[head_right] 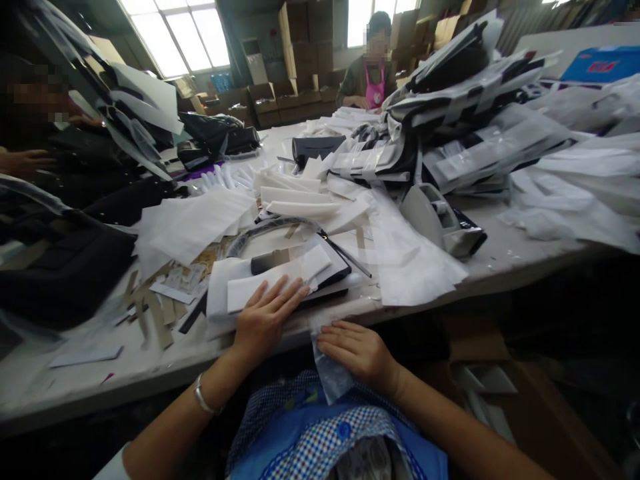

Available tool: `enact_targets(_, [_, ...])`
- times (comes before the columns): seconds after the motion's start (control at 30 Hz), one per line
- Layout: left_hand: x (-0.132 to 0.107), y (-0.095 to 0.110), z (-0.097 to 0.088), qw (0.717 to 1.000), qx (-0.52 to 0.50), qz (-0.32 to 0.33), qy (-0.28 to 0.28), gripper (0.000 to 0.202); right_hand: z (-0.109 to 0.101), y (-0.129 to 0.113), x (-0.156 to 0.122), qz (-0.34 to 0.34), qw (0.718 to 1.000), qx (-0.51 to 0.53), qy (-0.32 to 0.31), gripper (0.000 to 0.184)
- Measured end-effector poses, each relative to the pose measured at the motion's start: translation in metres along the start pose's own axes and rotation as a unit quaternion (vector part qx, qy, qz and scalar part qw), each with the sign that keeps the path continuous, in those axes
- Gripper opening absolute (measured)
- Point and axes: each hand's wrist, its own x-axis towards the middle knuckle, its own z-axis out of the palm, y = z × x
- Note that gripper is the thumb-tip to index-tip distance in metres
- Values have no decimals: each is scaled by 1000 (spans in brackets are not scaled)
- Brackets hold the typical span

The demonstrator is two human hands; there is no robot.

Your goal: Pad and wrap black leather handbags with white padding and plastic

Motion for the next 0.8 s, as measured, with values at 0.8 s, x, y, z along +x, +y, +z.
enact_targets(0.8, [0, -1, 15, 992, -5, 17, 122, 42, -3, 82, 113, 225, 969, -31, -96, 22])
